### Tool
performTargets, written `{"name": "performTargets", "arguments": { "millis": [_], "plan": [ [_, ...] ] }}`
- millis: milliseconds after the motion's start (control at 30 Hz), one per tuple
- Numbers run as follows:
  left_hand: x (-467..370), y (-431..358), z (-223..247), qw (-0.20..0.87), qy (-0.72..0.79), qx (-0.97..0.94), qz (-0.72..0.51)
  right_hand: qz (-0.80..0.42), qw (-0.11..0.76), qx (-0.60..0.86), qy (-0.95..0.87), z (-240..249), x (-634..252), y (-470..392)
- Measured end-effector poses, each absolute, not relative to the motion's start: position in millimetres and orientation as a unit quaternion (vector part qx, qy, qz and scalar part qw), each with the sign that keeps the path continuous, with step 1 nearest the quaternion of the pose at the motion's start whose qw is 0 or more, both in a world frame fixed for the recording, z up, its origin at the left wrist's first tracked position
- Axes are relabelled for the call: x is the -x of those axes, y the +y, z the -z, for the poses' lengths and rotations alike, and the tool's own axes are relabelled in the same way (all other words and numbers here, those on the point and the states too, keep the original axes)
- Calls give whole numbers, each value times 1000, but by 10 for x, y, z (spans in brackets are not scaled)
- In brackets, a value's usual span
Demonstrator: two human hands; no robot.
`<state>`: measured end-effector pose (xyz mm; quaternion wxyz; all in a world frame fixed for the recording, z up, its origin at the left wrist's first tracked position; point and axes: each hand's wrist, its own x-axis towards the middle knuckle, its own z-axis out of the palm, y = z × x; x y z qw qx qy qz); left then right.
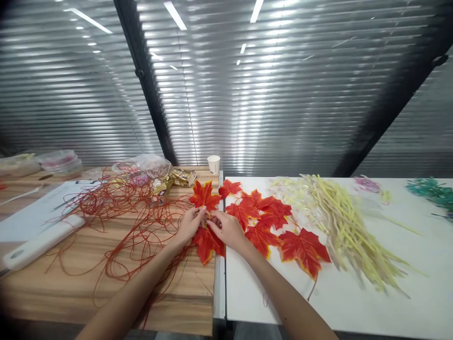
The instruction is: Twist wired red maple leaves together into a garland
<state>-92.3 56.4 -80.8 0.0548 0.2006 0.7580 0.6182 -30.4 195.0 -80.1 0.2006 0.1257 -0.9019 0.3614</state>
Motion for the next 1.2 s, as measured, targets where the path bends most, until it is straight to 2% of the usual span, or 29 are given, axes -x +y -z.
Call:
{"name": "performTargets", "arguments": {
  "millis": [600, 967, 1200],
  "plan": [
    [901, 568, 773, 61, 750, -189, -631, -307, 213, -116, -920, 815, 322, 1965],
    [816, 545, 635, 9, 797, -241, -554, -264, 185, -81, -943, 827, 341, 1975],
    [824, 543, 652, -74, 806, -289, -511, -283, 176, -94, -938, 816, 339, 1975]
  ]
}}
